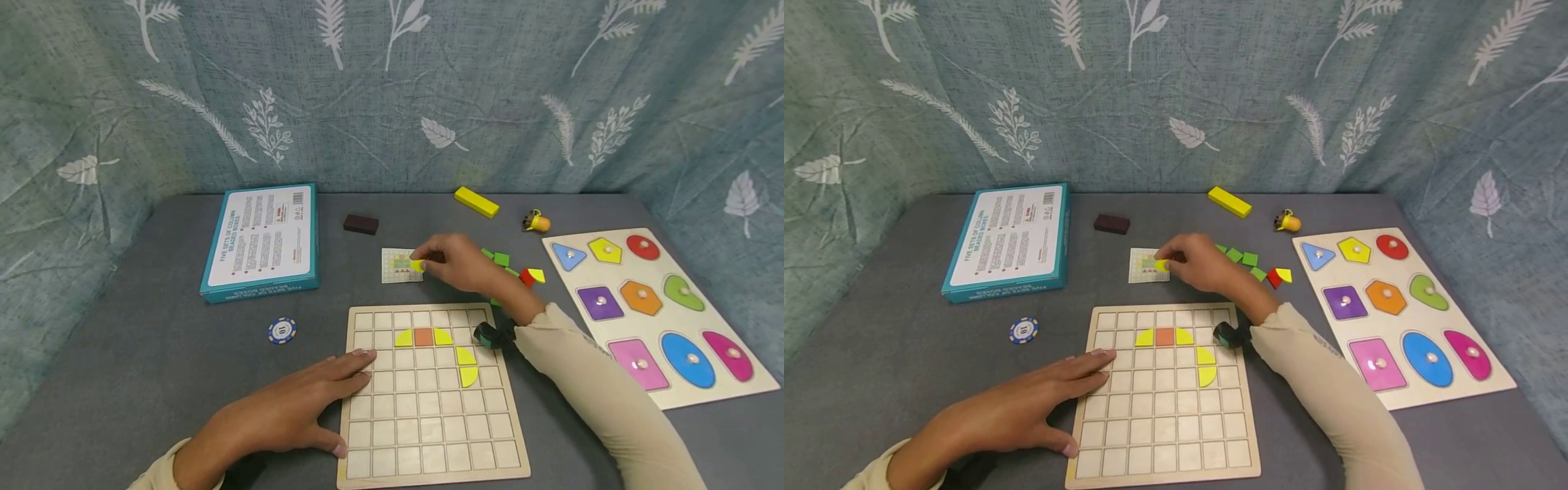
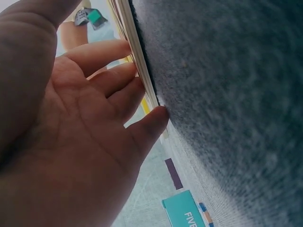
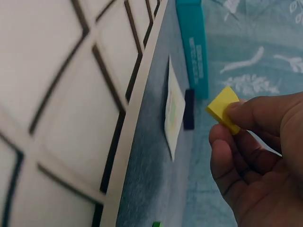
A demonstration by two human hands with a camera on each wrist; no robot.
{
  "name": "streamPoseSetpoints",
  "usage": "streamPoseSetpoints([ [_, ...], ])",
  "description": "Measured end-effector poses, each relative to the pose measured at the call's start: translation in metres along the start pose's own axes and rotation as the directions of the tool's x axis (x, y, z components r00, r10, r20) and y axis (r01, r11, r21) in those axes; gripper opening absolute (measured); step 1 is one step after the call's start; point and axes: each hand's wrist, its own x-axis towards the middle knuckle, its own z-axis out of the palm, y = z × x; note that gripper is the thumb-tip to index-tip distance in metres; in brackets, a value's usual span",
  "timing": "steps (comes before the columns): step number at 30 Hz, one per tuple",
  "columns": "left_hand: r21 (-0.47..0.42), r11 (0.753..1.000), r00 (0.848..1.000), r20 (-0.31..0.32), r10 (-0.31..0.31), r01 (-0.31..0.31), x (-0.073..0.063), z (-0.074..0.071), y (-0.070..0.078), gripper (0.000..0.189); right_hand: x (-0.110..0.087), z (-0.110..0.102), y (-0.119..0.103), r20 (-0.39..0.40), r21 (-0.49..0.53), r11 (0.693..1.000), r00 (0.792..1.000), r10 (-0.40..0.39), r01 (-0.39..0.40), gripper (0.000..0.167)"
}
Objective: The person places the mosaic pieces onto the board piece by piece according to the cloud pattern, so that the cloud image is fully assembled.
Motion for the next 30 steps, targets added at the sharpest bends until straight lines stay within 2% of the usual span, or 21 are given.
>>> streamPoseSetpoints([
  [6,0.061,0.998,1.0,-0.008,0.01,-0.009,0.0,-0.001,0.004,0.091,-0.003,0.004,-0.008,0.082,0.004,0.999,0.996,-0.037,0.037,0.019],
  [12,0.126,0.992,1.0,-0.028,-0.013,0.016,-0.001,-0.005,0.006,0.09,-0.005,0.011,-0.013,0.092,0.008,0.995,0.991,-0.097,0.096,0.017],
  [15,0.133,0.991,0.999,-0.037,-0.03,0.035,-0.002,-0.007,0.004,0.093,-0.006,0.014,-0.015,0.104,0.022,0.994,0.988,-0.113,0.111,0.017],
  [22,0.09,0.992,0.996,-0.041,-0.081,0.085,-0.002,-0.006,0.0,0.099,-0.01,0.02,-0.023,0.165,0.046,0.994,0.98,-0.109,0.103,0.02],
  [26,0.101,0.991,0.995,-0.058,-0.083,0.089,-0.001,-0.004,-0.001,0.098,-0.013,0.023,-0.031,0.211,0.059,0.994,0.972,-0.103,0.092,0.018],
  [30,0.122,0.99,0.995,-0.076,-0.063,0.072,0.001,-0.004,-0.001,0.097,-0.015,0.026,-0.039,0.244,0.119,0.988,0.962,-0.125,0.098,0.017],
])
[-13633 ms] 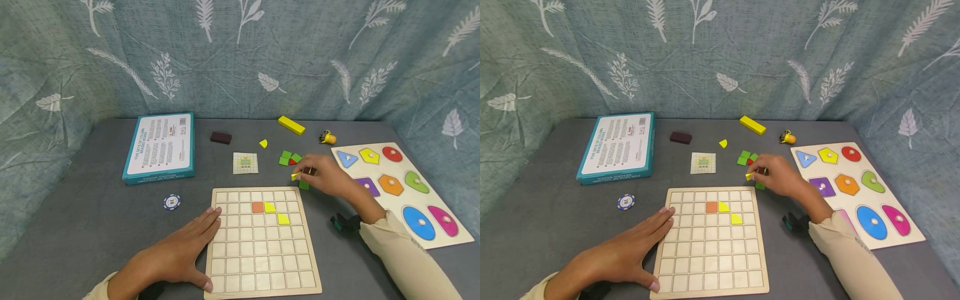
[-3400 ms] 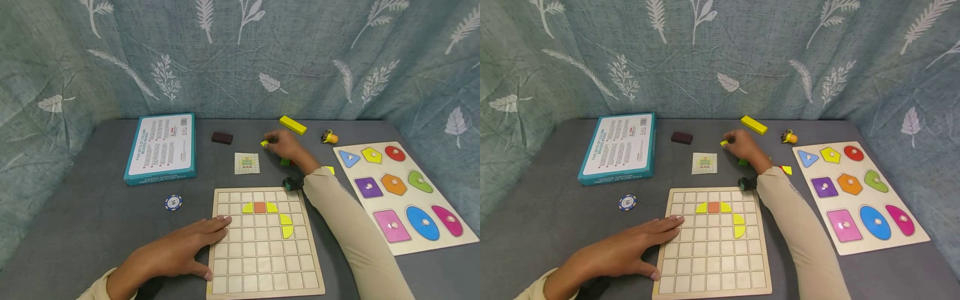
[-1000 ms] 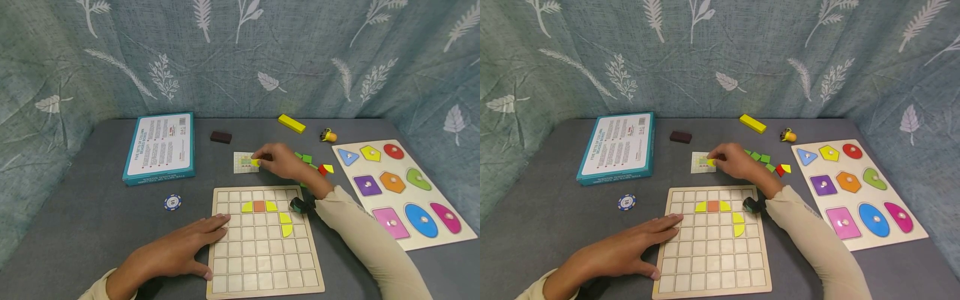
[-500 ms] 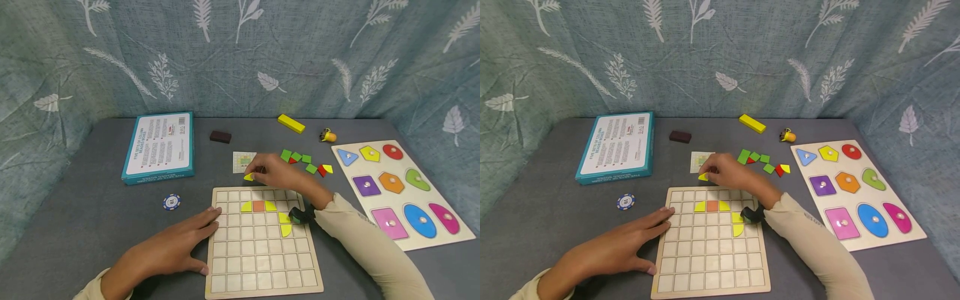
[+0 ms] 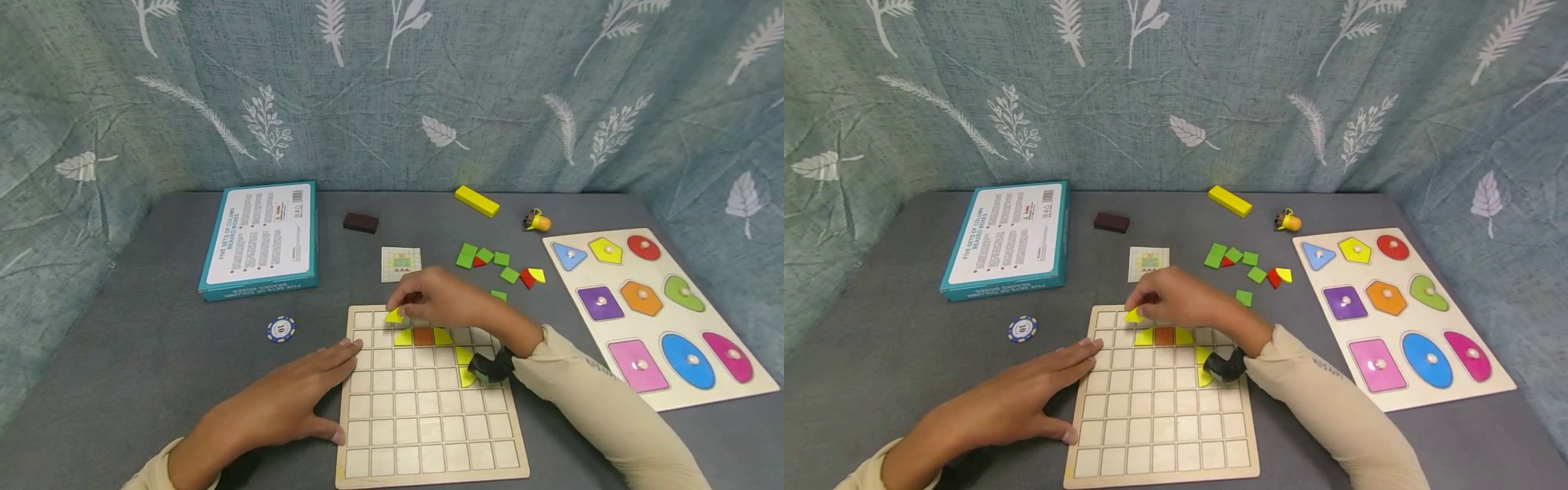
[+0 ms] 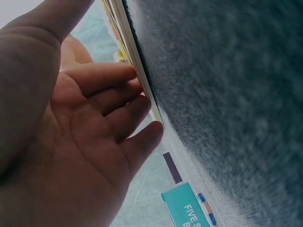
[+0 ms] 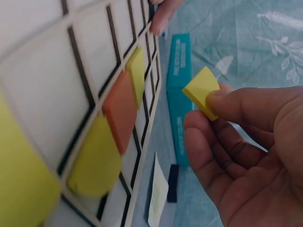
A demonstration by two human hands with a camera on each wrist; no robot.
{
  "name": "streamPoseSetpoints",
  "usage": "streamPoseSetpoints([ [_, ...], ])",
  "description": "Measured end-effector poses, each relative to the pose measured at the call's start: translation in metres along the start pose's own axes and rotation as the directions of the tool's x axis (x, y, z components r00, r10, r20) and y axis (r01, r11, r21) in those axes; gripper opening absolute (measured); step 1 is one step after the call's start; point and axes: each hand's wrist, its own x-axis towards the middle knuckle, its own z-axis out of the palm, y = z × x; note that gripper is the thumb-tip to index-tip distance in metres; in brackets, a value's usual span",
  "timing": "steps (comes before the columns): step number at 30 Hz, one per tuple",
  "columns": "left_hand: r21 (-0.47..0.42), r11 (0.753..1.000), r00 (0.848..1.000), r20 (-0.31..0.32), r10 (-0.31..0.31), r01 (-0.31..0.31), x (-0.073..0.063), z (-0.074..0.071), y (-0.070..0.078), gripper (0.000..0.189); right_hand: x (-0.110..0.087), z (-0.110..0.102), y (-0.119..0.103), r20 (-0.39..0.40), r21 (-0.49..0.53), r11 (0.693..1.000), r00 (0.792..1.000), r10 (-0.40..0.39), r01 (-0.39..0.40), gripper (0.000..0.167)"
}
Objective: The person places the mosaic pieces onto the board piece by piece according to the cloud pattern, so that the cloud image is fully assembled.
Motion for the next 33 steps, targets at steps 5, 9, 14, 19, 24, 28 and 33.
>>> streamPoseSetpoints([
  [5,0.038,0.999,1.0,-0.016,0.021,-0.02,0.001,-0.001,0.0,0.094,-0.001,0.006,-0.006,0.041,0.052,0.998,0.999,-0.021,0.019,0.018],
  [9,0.055,0.998,0.999,-0.02,0.026,-0.025,0.001,-0.001,0.001,0.094,-0.001,0.013,-0.008,0.044,0.016,0.999,0.999,-0.032,0.031,0.018],
  [14,0.059,0.998,0.999,-0.024,0.028,-0.027,0.001,0.0,0.0,0.093,0.002,0.023,-0.012,0.085,-0.024,0.999,0.996,-0.041,0.043,0.018],
  [19,0.042,0.999,0.999,-0.035,0.02,-0.019,0.001,0.001,0.001,0.092,0.004,0.031,-0.019,0.147,-0.045,0.998,0.989,-0.035,0.042,0.018],
  [24,0.039,0.999,0.999,-0.042,0.028,-0.026,0.0,0.001,0.001,0.092,0.004,0.032,-0.023,0.175,-0.055,0.998,0.984,-0.019,0.029,0.016],
  [28,0.037,0.999,0.999,-0.041,0.024,-0.023,0.0,0.001,0.001,0.092,0.004,0.034,-0.022,0.195,-0.076,0.996,0.981,-0.024,0.039,0.014],
  [33,0.033,0.999,0.999,-0.033,0.015,-0.014,0.001,0.001,0.001,0.093,0.005,0.036,-0.021,0.194,-0.107,0.994,0.981,-0.003,0.024,0.012],
])
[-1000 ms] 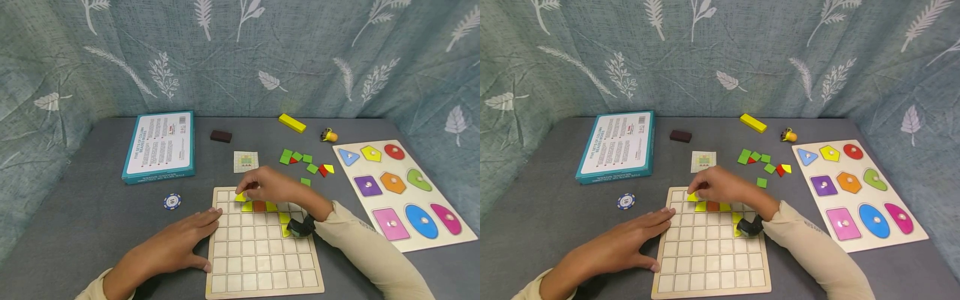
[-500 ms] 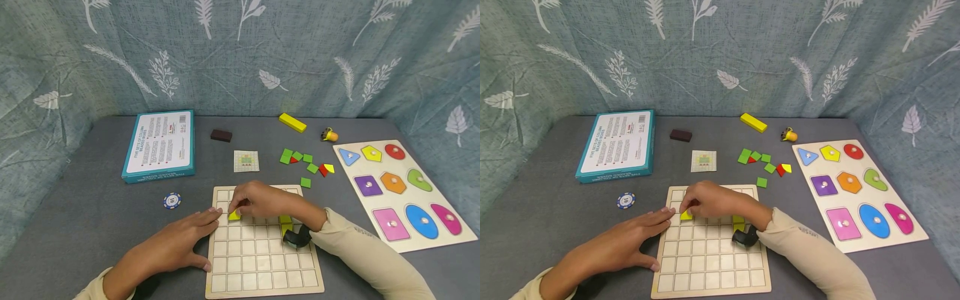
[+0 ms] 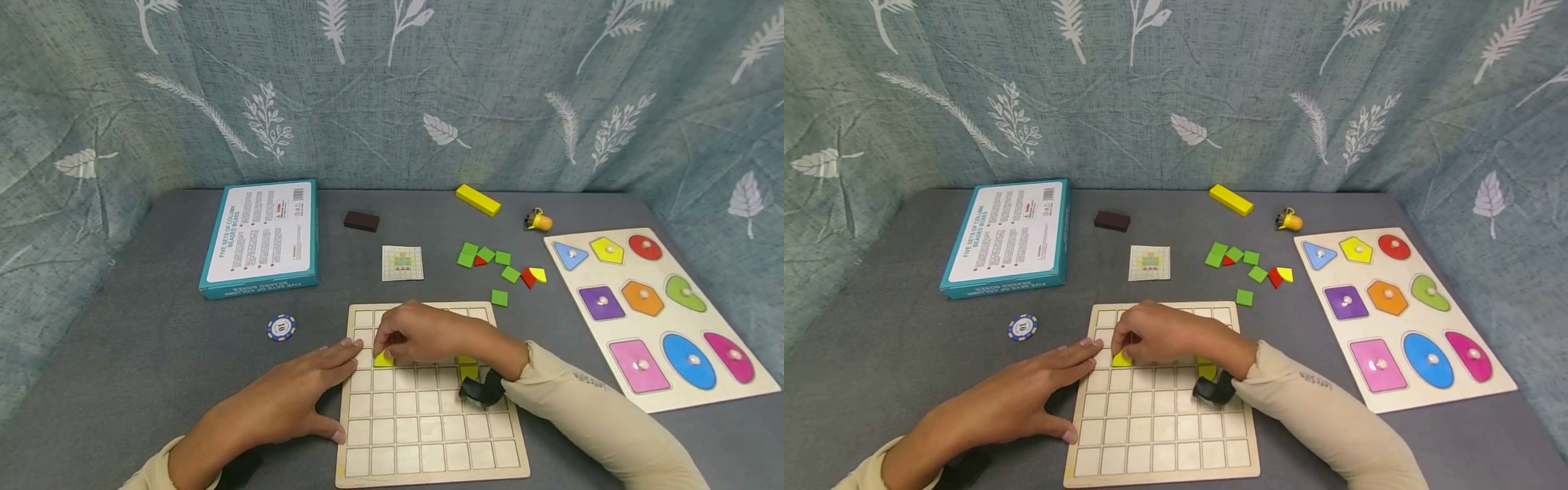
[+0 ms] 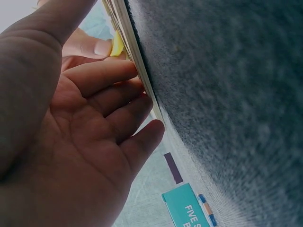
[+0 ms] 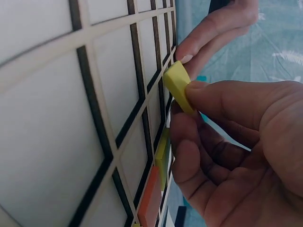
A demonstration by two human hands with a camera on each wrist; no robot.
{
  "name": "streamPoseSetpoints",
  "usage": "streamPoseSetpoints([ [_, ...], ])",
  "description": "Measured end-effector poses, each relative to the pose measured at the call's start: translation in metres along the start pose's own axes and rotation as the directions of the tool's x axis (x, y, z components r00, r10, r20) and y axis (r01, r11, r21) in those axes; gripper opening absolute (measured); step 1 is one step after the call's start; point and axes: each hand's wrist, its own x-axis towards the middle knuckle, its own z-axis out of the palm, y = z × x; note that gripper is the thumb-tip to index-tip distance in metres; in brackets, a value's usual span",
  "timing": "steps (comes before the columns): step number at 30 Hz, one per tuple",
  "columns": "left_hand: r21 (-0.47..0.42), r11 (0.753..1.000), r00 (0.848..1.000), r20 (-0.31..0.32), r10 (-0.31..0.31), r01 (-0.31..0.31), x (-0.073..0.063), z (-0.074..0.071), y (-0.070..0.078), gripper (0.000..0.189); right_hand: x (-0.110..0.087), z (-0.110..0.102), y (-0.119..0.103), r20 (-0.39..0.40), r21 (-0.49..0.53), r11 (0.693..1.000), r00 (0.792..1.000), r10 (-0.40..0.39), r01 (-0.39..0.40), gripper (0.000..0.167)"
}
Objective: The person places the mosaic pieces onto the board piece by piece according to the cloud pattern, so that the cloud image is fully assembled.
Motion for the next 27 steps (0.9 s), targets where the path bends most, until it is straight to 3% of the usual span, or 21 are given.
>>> streamPoseSetpoints([
  [20,0.01,1.0,1.0,-0.002,-0.004,0.004,0.0006,-0.0004,0.0007,0.091,0.0014,-0.0009,-0.003,0.023,-0.107,0.994,0.999,-0.028,0.03,0.014],
  [27,0.021,1.0,1.0,-0.004,0.007,-0.007,-0.0003,-0.0008,0.0005,0.092,-0.0043,-0.0067,0.0001,-0.049,-0.057,0.998,0.999,-0.006,0.003,0.013],
])
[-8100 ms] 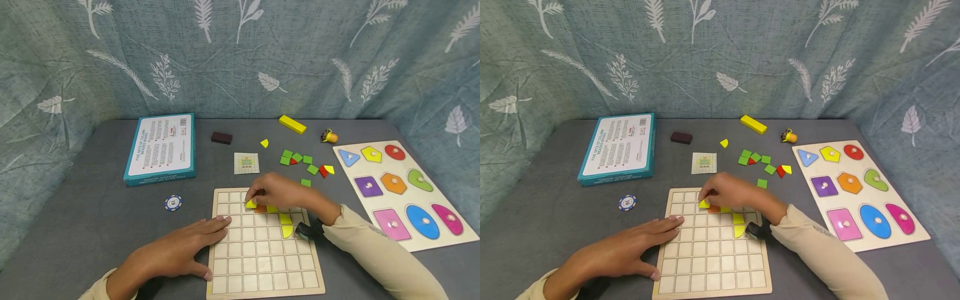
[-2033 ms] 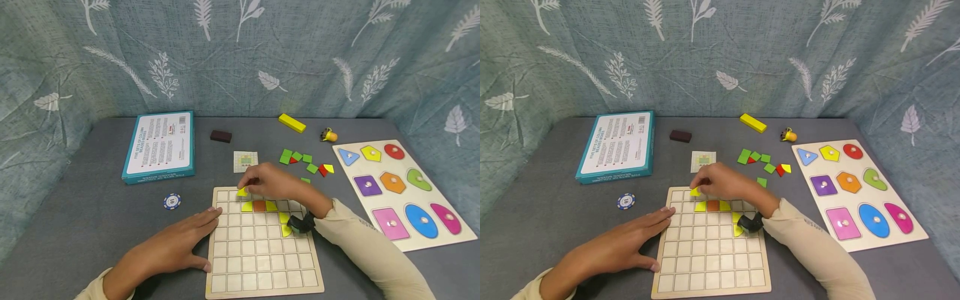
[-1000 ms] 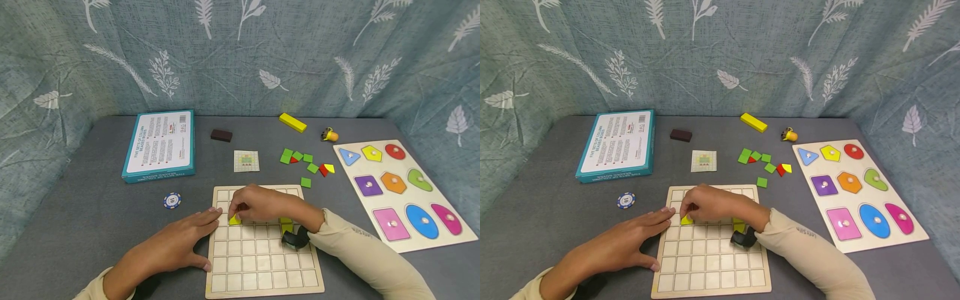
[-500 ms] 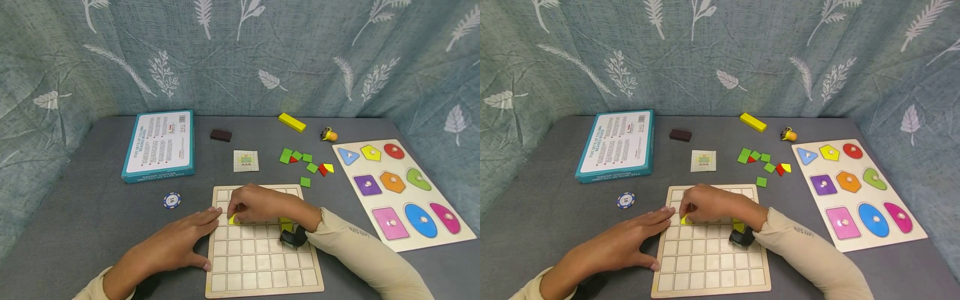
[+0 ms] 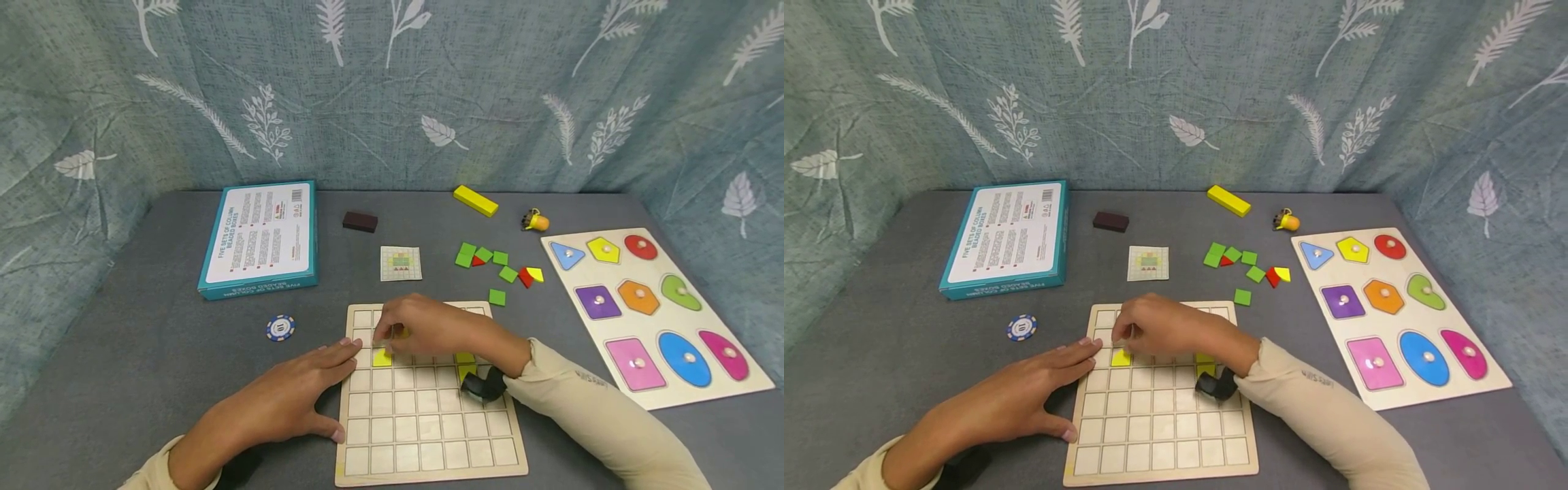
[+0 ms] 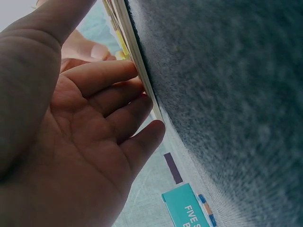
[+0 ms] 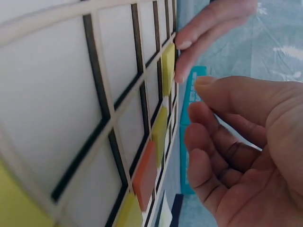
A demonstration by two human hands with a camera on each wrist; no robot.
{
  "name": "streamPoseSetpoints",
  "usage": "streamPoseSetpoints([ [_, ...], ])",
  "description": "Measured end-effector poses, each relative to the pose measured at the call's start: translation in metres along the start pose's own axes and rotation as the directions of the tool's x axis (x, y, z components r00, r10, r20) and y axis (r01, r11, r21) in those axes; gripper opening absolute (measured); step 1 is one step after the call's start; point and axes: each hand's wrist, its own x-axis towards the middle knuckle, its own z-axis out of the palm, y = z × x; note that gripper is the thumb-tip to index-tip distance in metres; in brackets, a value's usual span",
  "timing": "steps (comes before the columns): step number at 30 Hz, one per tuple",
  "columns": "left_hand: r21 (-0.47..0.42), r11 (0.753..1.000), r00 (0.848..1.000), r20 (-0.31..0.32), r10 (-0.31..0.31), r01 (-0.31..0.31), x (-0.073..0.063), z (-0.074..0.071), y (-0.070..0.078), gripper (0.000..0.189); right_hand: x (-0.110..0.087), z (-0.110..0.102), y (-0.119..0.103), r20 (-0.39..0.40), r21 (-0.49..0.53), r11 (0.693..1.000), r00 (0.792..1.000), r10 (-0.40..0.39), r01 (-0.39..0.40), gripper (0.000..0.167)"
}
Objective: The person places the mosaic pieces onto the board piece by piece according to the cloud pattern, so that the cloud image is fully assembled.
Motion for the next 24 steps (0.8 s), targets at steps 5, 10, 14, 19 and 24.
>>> streamPoseSetpoints([
  [5,0.007,1.0,1.0,-0.003,0.007,-0.007,0.0,0.001,-0.001,0.092,-0.007,-0.004,0.009,-0.051,0.036,0.999,0.998,-0.028,0.03,0.013],
  [10,-0.009,1.0,1.0,-0.002,0.001,-0.001,0.0,0.001,-0.001,0.093,-0.017,-0.01,0.016,-0.104,0.065,0.998,0.994,-0.017,0.024,0.011],
  [14,-0.026,1.0,1.0,0.003,-0.008,0.008,0.0,0.001,-0.001,0.094,-0.026,-0.017,0.021,-0.142,0.071,0.997,0.99,0.008,0.002,0.01],
  [19,-0.025,1.0,1.0,0.003,-0.007,0.007,0.0,0.001,-0.001,0.094,-0.038,-0.027,0.026,-0.166,0.074,0.996,0.985,0.053,-0.041,0.014],
  [24,-0.018,1.0,1.0,0.007,-0.008,0.008,-0.001,0.001,-0.001,0.095,-0.051,-0.034,0.032,-0.168,0.078,0.994,0.982,0.09,-0.078,0.015],
])
